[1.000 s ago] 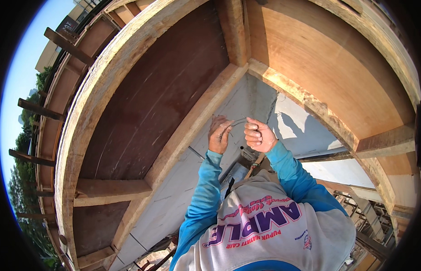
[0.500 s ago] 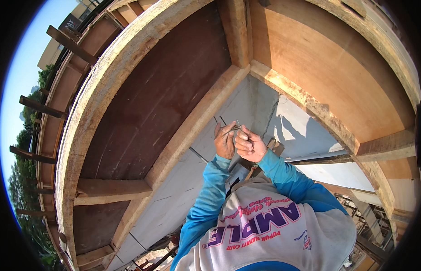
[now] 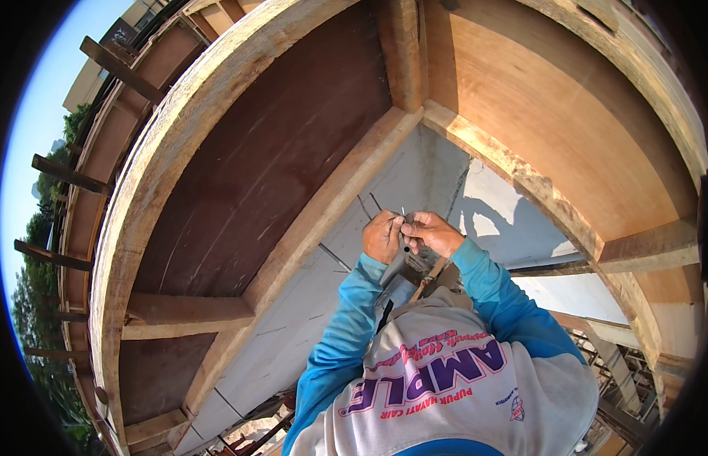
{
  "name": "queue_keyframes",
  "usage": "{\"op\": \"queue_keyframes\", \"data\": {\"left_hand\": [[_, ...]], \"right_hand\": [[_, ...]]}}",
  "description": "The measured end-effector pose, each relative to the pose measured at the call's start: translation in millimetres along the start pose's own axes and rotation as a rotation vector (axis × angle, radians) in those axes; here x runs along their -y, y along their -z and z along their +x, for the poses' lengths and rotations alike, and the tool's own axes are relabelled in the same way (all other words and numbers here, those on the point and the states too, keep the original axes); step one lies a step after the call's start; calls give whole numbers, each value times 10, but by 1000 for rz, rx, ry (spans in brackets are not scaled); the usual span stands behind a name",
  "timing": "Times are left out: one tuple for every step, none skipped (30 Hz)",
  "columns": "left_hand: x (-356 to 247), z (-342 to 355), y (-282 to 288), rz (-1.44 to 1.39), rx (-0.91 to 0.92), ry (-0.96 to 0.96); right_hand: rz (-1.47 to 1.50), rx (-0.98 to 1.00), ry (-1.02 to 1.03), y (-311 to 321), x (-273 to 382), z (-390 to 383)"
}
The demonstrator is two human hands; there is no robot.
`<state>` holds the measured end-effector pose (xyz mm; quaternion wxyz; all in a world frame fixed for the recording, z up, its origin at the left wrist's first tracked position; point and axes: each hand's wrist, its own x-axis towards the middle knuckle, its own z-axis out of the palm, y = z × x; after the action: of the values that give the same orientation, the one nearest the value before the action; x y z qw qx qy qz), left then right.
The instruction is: The person secures wooden concrete forms by hammering nails into the framework and using wire to tie components together in an active construction zone.
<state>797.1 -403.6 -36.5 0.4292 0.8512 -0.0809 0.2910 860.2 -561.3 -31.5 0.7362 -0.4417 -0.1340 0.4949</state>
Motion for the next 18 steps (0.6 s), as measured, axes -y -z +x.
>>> {"op": "queue_keyframes", "data": {"left_hand": [[29,-17,-4,-4,3,1],[64,-32,5,37,12,-10],[53,8,18,80,16,-27],[21,25,19,80,14,-32],[-26,22,22,136,33,-27],[-63,44,14,188,54,-27],[-56,46,-5,182,55,-37],[-36,36,-25,150,43,-7],[-54,62,-29,119,26,18],[-74,75,-25,112,24,3],[-96,82,-8,17,-12,51],[-129,85,12,-78,-55,102],[-131,93,1,-145,-96,79],[-114,96,-5,-155,-99,67],[-115,101,21,-223,-87,141],[-123,107,28,-291,-75,216],[-155,105,-2,-403,-98,317],[-138,105,-2,-403,-103,310]], "right_hand": [[-47,-31,5,-11,36,12],[-95,-62,10,-21,50,15],[-110,-82,0,-13,67,30],[-113,-83,4,-5,89,21],[-198,-133,111,0,116,1],[-284,-189,221,17,154,-11],[-288,-196,230,54,143,8],[-299,-173,200,107,91,46],[-316,-148,175,96,119,53],[-324,-156,188,74,131,45],[-333,-133,258,31,126,45],[-347,-105,325,-48,161,35],[-308,-81,310,-111,222,15],[-320,-88,318,-116,238,27],[-362,-97,371,-119,226,56],[-403,-106,422,-108,218,82],[-372,-92,433,-87,219,103],[-379,-89,438,-117,283,111]]}}
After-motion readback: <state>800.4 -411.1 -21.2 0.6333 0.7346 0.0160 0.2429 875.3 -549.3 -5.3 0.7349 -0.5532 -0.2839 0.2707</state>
